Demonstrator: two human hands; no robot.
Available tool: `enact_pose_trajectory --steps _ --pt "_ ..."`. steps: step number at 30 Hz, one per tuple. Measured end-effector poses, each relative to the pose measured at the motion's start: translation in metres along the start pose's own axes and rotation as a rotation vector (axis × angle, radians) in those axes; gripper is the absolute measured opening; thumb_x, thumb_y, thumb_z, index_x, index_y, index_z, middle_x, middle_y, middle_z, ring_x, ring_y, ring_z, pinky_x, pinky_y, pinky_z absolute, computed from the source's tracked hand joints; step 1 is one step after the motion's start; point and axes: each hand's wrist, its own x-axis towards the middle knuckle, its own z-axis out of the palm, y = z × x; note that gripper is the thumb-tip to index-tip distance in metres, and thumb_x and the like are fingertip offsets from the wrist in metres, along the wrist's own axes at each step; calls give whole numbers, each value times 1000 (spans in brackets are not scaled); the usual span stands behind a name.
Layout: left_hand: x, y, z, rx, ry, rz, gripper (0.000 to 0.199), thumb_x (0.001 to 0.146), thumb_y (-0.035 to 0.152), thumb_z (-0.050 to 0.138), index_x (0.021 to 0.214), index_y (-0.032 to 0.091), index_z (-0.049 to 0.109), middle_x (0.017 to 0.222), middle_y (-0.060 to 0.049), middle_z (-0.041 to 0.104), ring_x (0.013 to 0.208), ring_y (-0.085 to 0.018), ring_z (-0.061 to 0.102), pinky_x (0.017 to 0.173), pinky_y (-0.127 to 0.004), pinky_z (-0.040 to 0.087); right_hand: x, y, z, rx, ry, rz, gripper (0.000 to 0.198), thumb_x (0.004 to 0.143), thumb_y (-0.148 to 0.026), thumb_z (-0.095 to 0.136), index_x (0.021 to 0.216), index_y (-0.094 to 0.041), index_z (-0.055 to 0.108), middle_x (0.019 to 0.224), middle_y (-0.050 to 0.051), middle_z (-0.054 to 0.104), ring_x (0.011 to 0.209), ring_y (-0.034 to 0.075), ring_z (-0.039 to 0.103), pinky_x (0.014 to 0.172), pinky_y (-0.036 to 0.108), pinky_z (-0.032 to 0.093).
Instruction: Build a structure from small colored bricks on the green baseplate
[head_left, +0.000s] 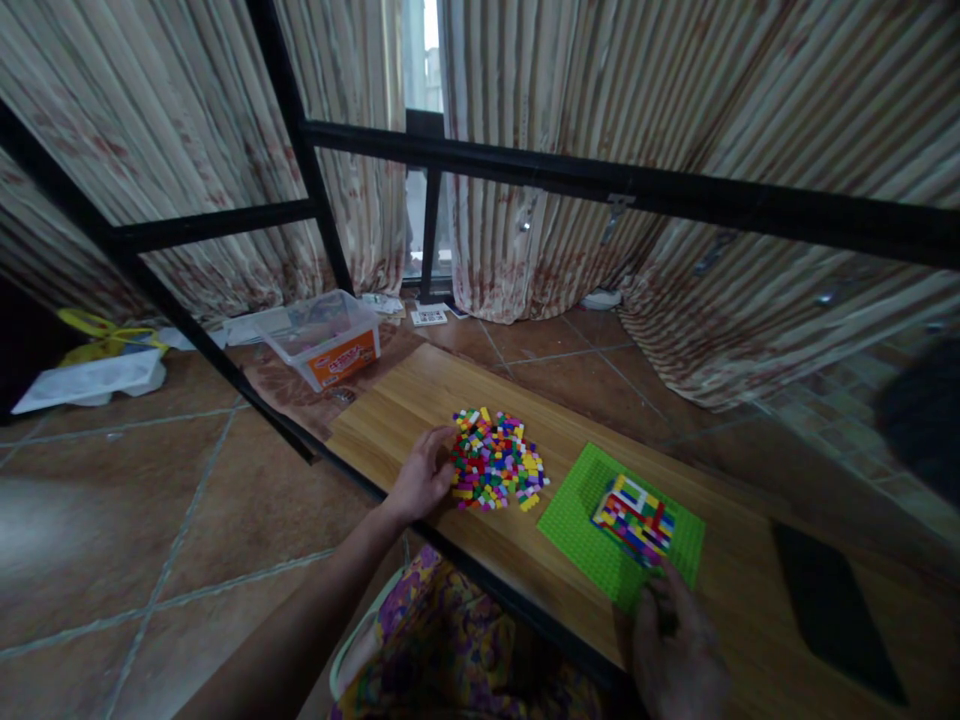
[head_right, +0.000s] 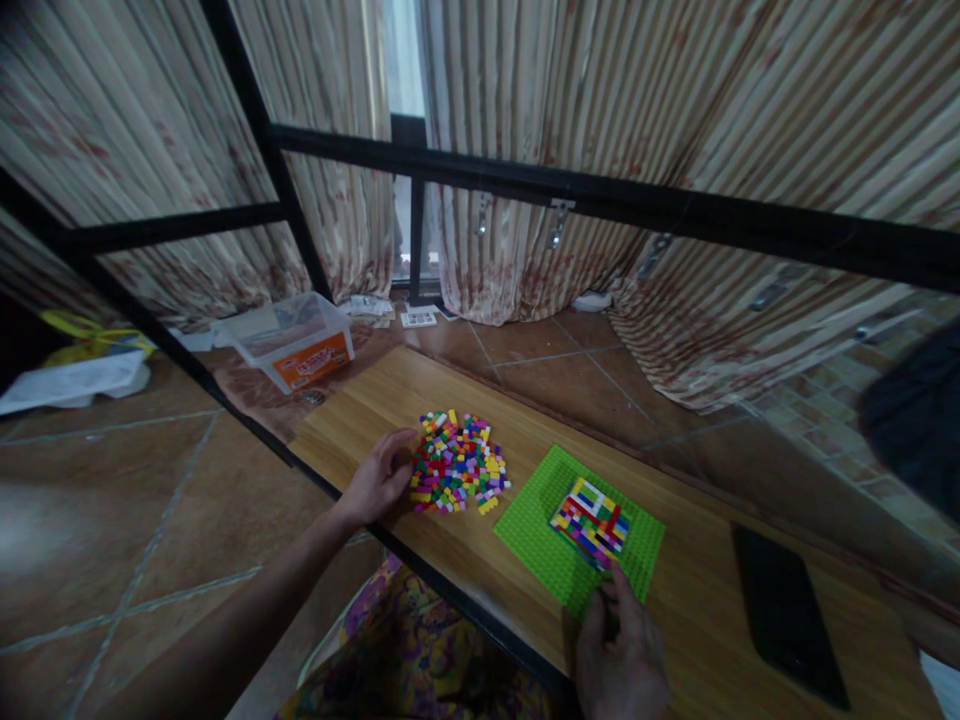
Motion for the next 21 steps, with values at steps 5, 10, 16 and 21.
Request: enact_pose_trajectory --steps 5,10,16,21 --pt "30 -4 15 86 33 19 35 81 14 52 116 17 58 121 -12 58 115 -25 55 102 -44 45 0 -2 -1 -4 -21 12 54 88 -49 42 130 -17 56 97 10 68 86 25 61 78 37 46" --pt "36 -3 25 115 11 28 26 82 14 52 106 18 63 119 -11 59 114 -24 56 104 -42 44 1 -1 -1 -20 -28 34 53 88 -48 42 129 -18 56 95 9 68 83 24 61 75 36 46" --pt "31 -3 24 41 23 15 24 80 11 51 97 18 67 118 -10 60 113 -23 57 104 -39 44 2 -5 -1 -24 2 23 54 87 -46 41 129 -16 57 95 10 68 85 26 61 77 38 46" --pt "37 -3 24 122 39 -57 26 78 15 57 102 17 67 115 -12 61 110 -25 58 101 -41 46 2 -7 -1 -21 -9 42 54 86 -46 42 128 -16 57 96 10 68 86 26 61 78 38 46"
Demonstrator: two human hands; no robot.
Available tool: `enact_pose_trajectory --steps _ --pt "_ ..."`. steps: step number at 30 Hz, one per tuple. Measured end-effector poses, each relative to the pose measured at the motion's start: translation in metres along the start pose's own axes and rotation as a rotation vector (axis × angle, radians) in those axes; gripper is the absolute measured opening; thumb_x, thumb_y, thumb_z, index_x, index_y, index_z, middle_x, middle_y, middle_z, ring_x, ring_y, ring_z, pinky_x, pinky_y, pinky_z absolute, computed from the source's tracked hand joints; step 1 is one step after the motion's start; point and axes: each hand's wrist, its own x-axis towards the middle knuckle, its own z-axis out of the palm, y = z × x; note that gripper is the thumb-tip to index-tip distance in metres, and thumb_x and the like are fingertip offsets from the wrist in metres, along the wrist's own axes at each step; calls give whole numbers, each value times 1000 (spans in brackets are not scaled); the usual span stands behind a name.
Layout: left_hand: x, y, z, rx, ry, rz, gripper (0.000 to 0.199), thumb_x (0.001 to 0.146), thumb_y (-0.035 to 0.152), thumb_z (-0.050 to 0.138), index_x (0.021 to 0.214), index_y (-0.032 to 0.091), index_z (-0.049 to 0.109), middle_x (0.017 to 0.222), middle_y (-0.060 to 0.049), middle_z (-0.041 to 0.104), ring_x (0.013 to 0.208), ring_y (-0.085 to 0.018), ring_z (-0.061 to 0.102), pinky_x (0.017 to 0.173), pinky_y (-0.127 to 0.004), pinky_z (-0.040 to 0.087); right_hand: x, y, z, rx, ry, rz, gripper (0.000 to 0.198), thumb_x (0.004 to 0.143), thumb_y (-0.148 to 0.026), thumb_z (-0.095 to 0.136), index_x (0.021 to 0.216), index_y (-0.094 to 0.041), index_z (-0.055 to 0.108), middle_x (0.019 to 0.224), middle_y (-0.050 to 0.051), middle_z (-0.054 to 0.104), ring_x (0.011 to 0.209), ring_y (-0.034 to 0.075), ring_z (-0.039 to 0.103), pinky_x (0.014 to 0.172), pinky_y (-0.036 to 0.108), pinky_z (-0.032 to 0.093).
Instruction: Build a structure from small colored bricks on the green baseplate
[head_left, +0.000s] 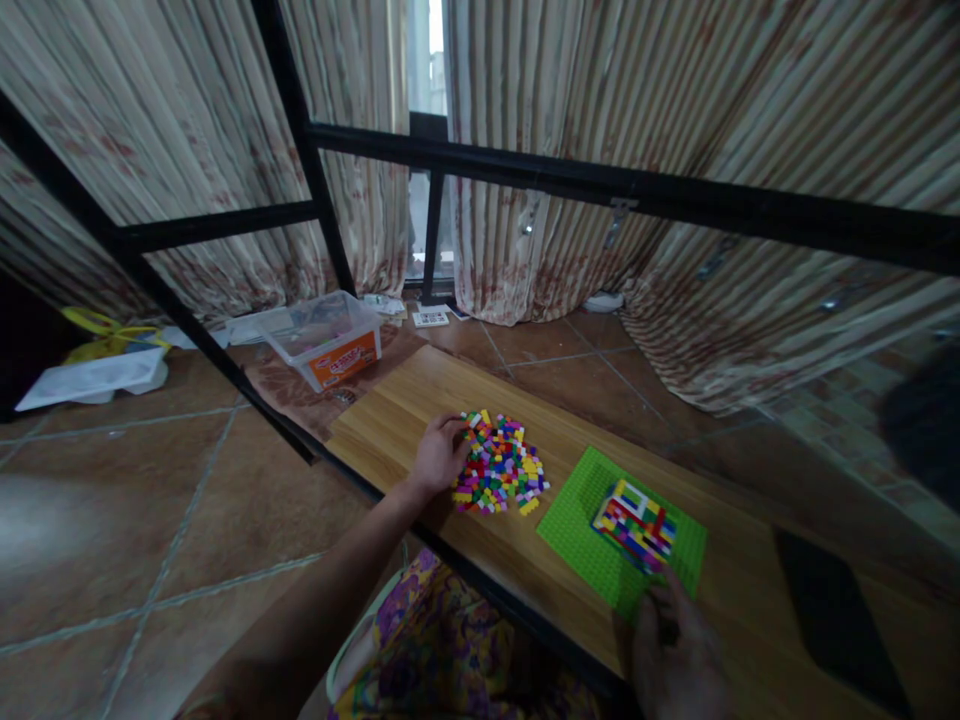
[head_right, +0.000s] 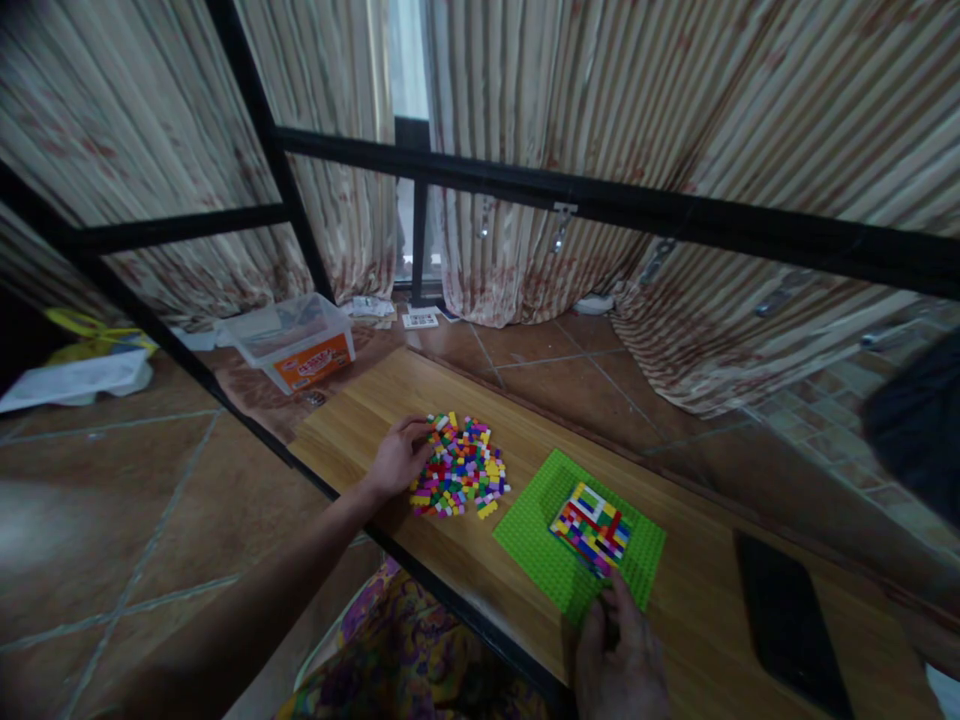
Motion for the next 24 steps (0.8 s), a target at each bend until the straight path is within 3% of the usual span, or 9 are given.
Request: enact_pose_trajectory --steps 8,12,17,21,24 --pt "7 10 0 104 -19 12 14 77 18 60 88 19 68 112 -11 63 107 -26 58 100 -42 44 0 2 0 10 -7 -4 53 87 -45 42 129 -16 57 96 10 68 86 25 61 78 37 46" --pt "5 18 -7 88 18 -10 13 77 16 58 87 19 65 97 -8 66 94 -24 60 91 -38 47 0 5 2 15 3 -12 53 87 -46 43 128 -15 57 97 11 68 87 25 62 77 37 46" --pt "-3 27 -14 -54 -8 -81 10 82 17 52 86 19 61 81 -3 64 75 -16 60 73 -27 46 -2 4 2 24 -14 -18 53 88 -46 43 129 -15 57 98 11 68 89 25 61 80 38 46" --pt "-7 32 -15 -265 22 -152 17 82 16 50 94 16 61 86 -3 67 79 -15 61 73 -25 46 -2 0 2 23 10 -20 54 88 -47 41 129 -16 56 96 11 68 87 25 61 80 38 46" --pt "-9 35 -15 -378 -29 -216 16 82 18 50 91 15 62 81 -2 66 76 -15 61 69 -24 45 -1 -1 1 17 11 -12 54 89 -48 40 130 -16 56 97 10 68 87 25 61 80 38 46"
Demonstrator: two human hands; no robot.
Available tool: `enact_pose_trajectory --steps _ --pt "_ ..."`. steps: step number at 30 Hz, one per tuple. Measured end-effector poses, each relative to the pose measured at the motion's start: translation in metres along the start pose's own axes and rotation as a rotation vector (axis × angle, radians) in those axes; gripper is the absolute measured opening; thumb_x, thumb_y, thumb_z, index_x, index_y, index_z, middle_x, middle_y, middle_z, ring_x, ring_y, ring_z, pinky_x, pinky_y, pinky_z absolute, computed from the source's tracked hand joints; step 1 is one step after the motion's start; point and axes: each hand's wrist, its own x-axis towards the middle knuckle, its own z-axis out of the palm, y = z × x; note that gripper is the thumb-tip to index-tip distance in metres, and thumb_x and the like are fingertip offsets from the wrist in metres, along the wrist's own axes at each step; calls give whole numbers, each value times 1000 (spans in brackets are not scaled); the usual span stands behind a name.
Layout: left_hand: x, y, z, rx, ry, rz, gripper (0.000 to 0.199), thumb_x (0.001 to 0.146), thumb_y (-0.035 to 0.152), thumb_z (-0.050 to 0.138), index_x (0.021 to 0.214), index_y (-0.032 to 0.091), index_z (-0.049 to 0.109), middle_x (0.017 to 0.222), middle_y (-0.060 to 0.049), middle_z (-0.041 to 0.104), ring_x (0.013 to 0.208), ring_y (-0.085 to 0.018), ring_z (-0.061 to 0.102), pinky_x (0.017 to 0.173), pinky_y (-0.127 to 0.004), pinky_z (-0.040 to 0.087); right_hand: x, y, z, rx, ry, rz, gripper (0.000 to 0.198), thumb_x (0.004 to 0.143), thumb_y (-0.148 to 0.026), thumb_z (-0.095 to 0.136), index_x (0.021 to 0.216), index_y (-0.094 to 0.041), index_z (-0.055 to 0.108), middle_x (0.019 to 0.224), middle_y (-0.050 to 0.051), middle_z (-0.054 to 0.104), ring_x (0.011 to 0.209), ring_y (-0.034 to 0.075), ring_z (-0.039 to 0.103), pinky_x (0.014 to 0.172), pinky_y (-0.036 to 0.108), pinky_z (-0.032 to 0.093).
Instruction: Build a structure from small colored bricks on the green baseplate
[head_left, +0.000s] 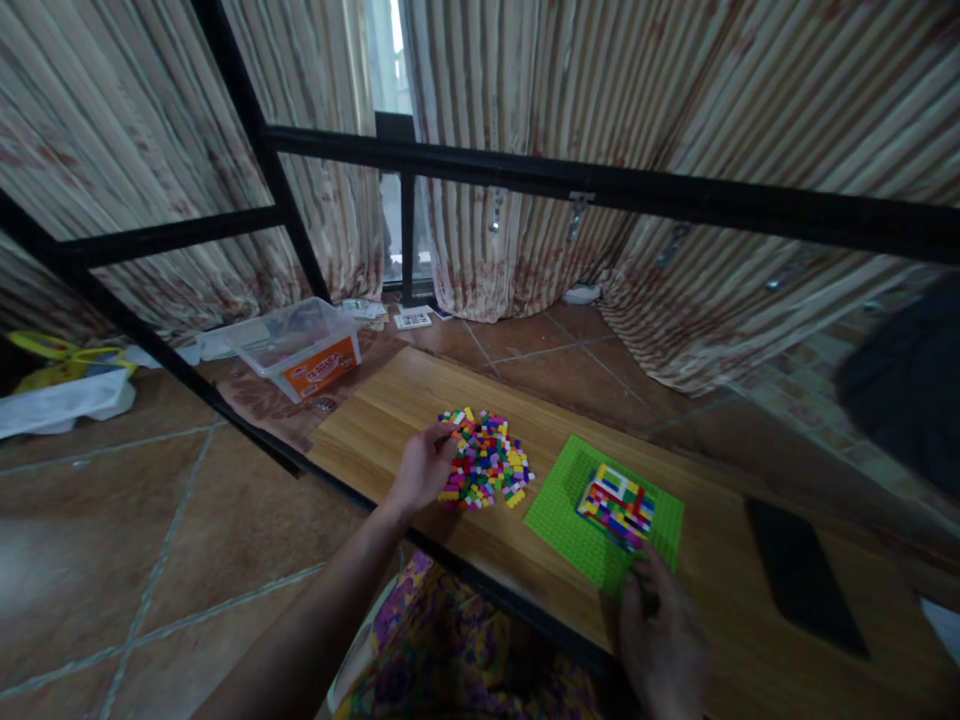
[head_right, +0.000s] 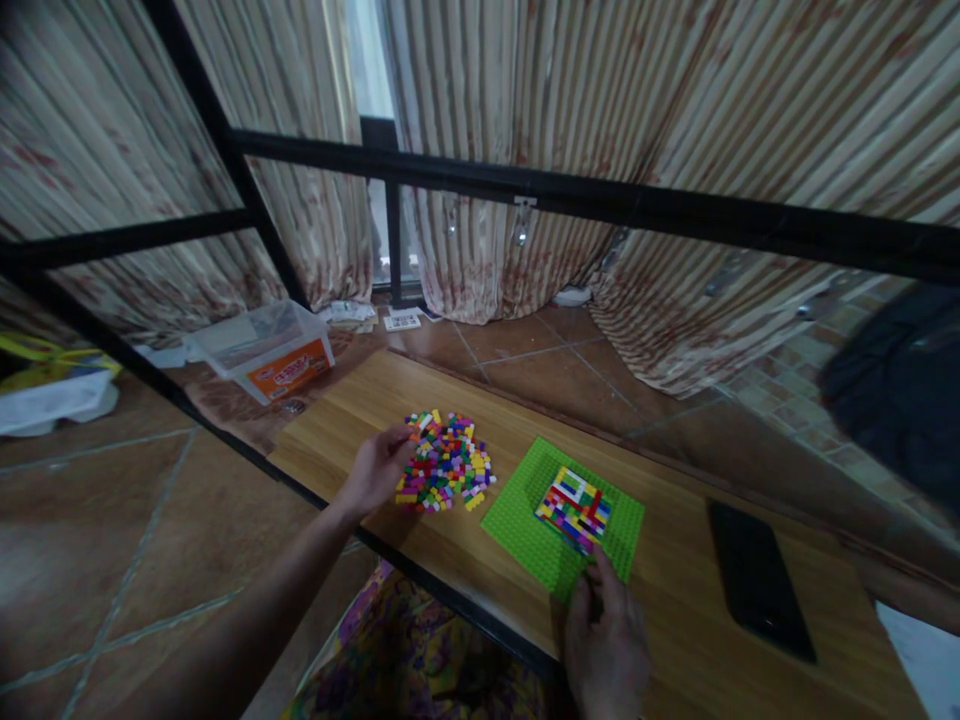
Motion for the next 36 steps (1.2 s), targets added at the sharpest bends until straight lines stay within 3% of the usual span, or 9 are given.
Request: enact_pose_trajectory --steps 4,13,17,21,24,30,36 --pt "-2 7 0 -73 -68 -54 11 81 21 50 76 16 58 67 2 58 66 -13 58 60 -21 42 -1 1 -1 -8 -13 -3 54 89 -48 41 132 -18 55 98 10 68 88 25 61 80 38 46" --pt "-4 3 8 -147 -49 -143 9 81 22 49 81 18 57 68 4 59 60 -13 60 54 -20 43 -1 3 1 -6 -3 -28 54 90 -48 40 131 -17 55 97 10 68 86 24 60 80 37 46" --pt "5 0 7 147 -92 -13 16 83 19 49 77 17 63 68 1 63 66 -14 62 64 -22 46 -1 2 0 -6 1 -34 54 90 -48 41 131 -16 55 95 10 68 86 24 60 79 37 46" --pt "13 6 7 453 -127 69 24 86 20 51 100 21 70 94 -5 73 84 -18 66 80 -27 48 -1 2 0 -13 6 -31 53 90 -48 40 129 -16 56 96 11 68 87 25 60 78 37 46" --pt "17 10 9 582 -183 71 32 85 17 51 112 23 68 100 -6 73 90 -19 67 85 -28 48 0 1 1 -6 9 -36 52 91 -47 39 130 -16 56 96 10 68 86 24 61 80 37 46" --pt "20 8 5 562 -236 116 43 82 7 46 116 23 68 107 -5 73 97 -18 67 91 -26 48 -1 0 0 -29 5 -19 52 90 -47 40 129 -16 57 95 10 68 85 25 61 78 37 46" --pt "35 -4 -7 587 -74 8 41 85 7 40 114 19 68 114 -6 70 105 -17 65 92 -23 46 -1 2 1 -1 1 -15 55 89 -50 39 129 -15 56 98 11 68 88 25 61 79 38 47"
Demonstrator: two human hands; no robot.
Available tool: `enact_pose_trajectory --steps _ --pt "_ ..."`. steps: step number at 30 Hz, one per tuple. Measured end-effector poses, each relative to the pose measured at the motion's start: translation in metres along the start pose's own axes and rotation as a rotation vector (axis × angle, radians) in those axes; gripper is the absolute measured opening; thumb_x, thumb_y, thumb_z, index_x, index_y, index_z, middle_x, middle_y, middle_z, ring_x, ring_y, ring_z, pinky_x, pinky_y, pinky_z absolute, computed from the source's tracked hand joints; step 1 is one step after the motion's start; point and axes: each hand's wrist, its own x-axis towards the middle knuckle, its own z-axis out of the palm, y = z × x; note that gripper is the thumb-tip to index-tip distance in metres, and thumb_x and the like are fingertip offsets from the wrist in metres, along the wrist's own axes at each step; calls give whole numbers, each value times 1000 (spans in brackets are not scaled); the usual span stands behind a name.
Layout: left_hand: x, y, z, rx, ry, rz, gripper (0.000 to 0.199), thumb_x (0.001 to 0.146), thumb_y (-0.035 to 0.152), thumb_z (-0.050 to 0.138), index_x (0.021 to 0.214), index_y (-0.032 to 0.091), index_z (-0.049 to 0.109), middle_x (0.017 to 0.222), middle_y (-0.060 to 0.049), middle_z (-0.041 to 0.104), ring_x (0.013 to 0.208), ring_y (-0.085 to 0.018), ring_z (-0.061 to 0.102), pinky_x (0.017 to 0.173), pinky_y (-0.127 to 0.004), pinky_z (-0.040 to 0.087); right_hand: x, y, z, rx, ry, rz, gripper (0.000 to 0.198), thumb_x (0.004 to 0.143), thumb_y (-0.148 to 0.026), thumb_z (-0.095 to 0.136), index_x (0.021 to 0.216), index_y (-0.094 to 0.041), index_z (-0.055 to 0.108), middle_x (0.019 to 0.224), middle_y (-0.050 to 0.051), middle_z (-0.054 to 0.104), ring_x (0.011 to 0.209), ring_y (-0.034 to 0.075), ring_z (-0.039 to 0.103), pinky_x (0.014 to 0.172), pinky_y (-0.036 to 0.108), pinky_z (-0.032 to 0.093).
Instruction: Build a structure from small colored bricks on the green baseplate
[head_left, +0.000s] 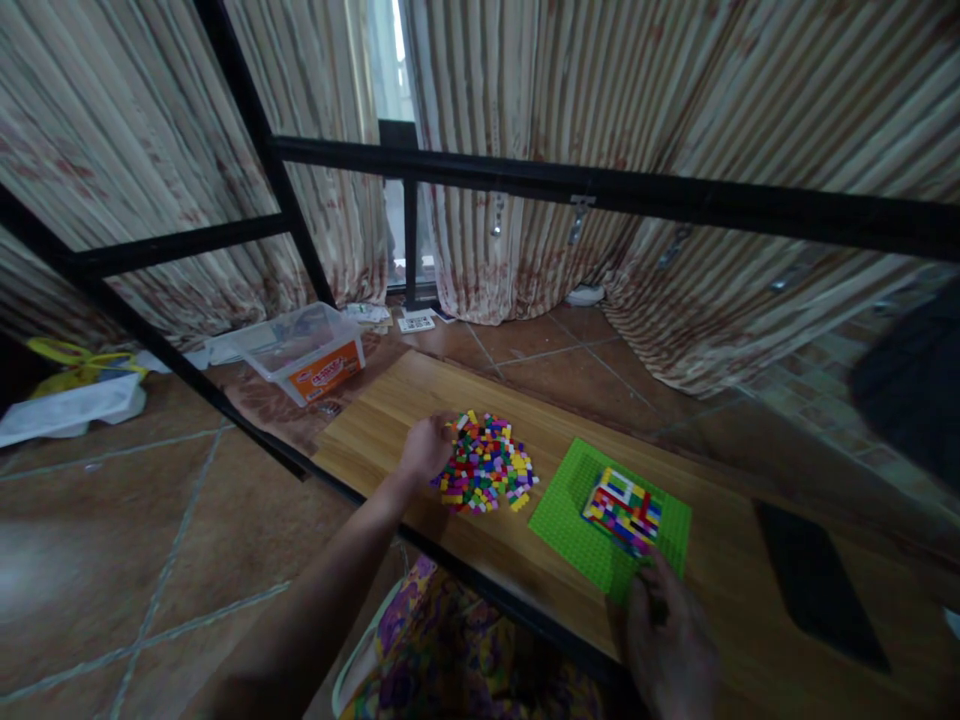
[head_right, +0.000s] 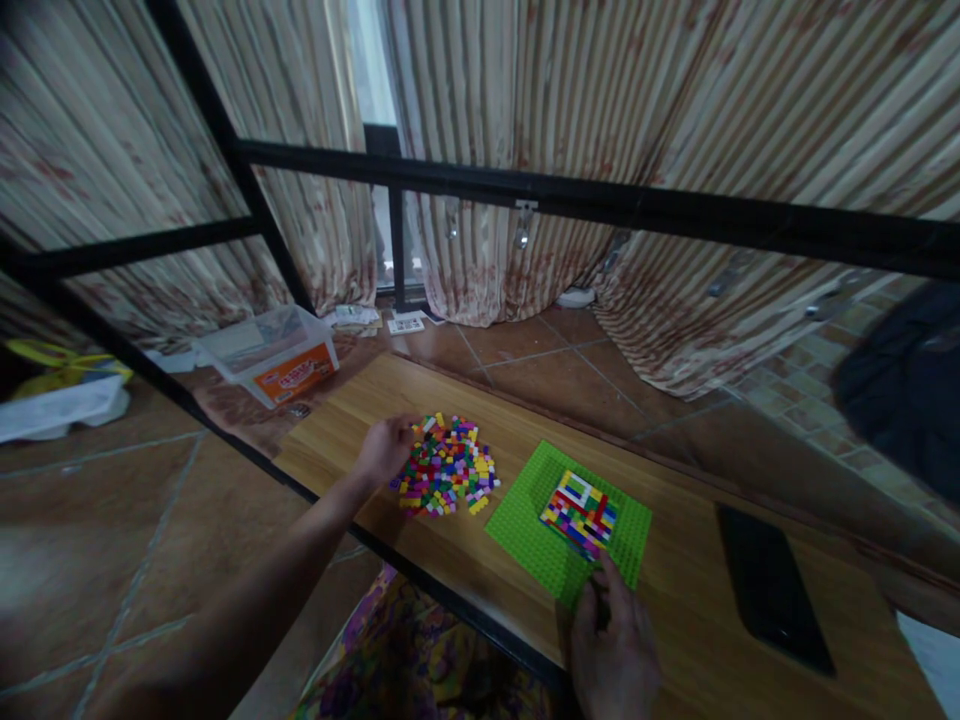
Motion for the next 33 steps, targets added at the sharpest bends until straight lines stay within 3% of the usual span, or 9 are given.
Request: enact_pose_trajectory --steps 10,15,21,27,33 --pt "32 2 5 96 -57 -26 20 81 29 59 95 23 73 107 -7 70 103 -23 62 91 -29 45 0 9 3 -15 -6 -8 56 89 -50 40 129 -15 56 98 11 69 86 26 62 79 39 47" --pt "36 3 12 66 -67 -50 16 79 24 60 87 19 73 107 -12 68 105 -27 61 92 -33 45 -1 8 3 -15 -15 -3 55 89 -50 41 130 -15 56 98 11 69 87 26 62 77 38 47" --pt "32 3 10 -25 -40 -92 18 76 19 62 93 18 69 104 -11 68 105 -26 61 92 -33 44 -1 9 4 4 -13 -16 56 90 -50 40 130 -15 55 99 11 68 88 25 61 80 38 47" --pt "28 0 4 -268 2 -134 14 72 19 66 86 21 67 89 -4 70 96 -23 62 89 -32 45 -1 4 3 -10 2 -17 56 90 -51 39 129 -15 55 96 11 68 88 25 61 80 38 46" --pt "19 0 4 -751 -36 -163 15 76 29 63 81 16 67 75 -1 67 79 -17 64 75 -27 50 -1 1 1 -2 -6 -23 56 90 -51 39 130 -15 55 98 11 68 88 25 60 80 38 46"
